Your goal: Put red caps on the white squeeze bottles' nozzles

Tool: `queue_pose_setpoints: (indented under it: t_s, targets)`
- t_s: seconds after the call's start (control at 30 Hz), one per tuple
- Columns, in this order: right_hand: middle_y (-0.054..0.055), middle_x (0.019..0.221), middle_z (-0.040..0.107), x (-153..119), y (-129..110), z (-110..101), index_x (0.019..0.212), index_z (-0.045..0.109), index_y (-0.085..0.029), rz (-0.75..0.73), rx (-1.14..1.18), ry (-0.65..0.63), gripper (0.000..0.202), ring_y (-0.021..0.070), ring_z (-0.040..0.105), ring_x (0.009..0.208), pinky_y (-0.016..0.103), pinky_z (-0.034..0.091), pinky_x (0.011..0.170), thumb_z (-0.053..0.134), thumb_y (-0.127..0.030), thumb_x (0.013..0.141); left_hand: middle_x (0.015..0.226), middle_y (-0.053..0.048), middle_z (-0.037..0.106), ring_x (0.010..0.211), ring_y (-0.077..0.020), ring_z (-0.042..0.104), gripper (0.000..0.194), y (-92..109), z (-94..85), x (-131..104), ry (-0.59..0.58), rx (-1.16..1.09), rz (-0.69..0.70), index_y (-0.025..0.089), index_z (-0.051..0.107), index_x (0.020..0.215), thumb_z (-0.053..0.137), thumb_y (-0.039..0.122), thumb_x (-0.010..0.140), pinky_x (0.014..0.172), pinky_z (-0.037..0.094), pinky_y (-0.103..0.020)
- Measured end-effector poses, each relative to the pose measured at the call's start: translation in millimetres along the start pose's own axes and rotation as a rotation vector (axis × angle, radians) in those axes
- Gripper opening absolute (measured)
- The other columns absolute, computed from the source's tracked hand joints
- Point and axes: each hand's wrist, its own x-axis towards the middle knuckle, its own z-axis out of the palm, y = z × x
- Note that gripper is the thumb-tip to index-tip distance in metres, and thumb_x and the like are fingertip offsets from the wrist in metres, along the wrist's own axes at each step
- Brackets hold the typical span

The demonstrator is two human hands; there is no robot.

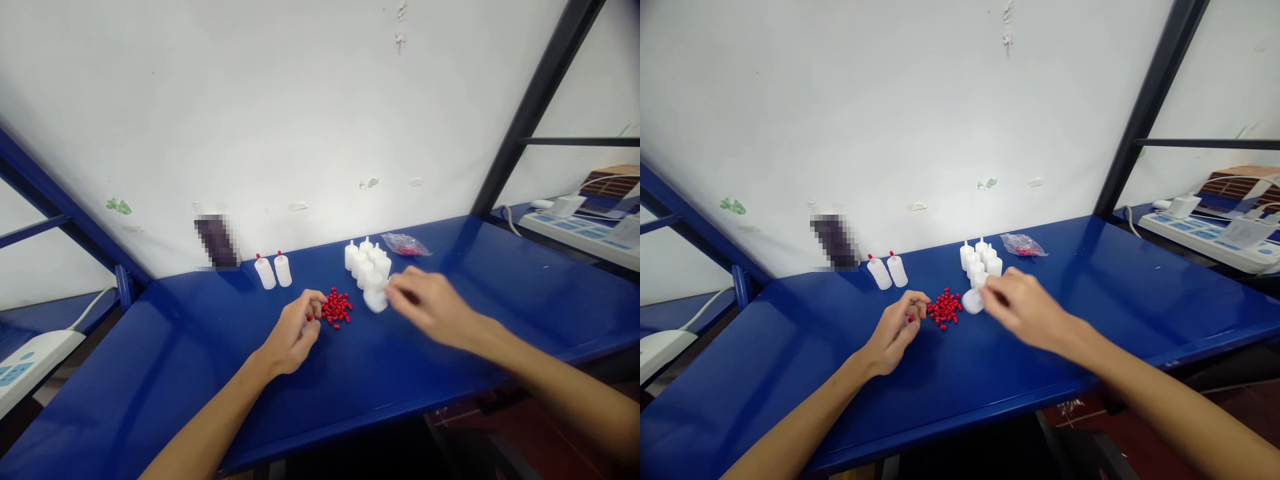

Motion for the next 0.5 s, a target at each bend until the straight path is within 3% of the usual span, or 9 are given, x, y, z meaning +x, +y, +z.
queue_pose_setpoints:
  t_s: [0.1,0.23,0.4,0.5]
  targets:
    - [-0.002,0.051,0.043,3,26,-20,0.06,0.038,-0.021,0.23,-0.116,0.043,0.039,0.0133,0.035,0.048,0.031,0.025,0.054,0.04,-0.035,0.096,0.071,0.001,0.051,0.055,-0.0118,0.046,0.014,-7,-1.2,-1,0.138,-0.101,-0.035,0.019,0.047,0.09,0.033,0.019,0.09,0.057,0.039,-0.026]
    - [0.0,0.054,0.049,16,45,-19,0.058,0.04,-0.02,0.291,-0.215,-0.085,0.039,0.0146,0.041,0.051,0.03,0.024,0.054,0.041,-0.034,0.094,0.066,0.001,0.051,0.054,-0.0119,0.046,0.019,-7,-2.2,-1,0.195,-0.066,-0.001,0.019,0.045,0.075,0.037,0.022,0.092,0.056,0.038,-0.026]
    - [0.0,0.057,0.054,24,51,-6,0.059,0.043,-0.019,0.262,-0.277,-0.186,0.041,0.0138,0.044,0.05,0.028,0.024,0.052,0.042,-0.038,0.095,0.075,-0.002,0.057,0.061,-0.0113,0.051,0.024,2,-4.6,1,0.169,0.065,0.083,0.016,0.058,0.082,0.041,0.022,0.097,0.06,0.04,-0.025]
    - [0.0,0.057,0.055,22,49,-5,0.059,0.046,-0.02,0.286,-0.294,-0.104,0.045,0.0145,0.045,0.051,0.027,0.023,0.051,0.042,-0.045,0.096,0.076,-0.001,0.059,0.06,-0.0103,0.05,0.02,4,-2.9,1,0.127,0.121,0.114,0.018,0.061,0.094,0.042,0.019,0.098,0.061,0.04,-0.024]
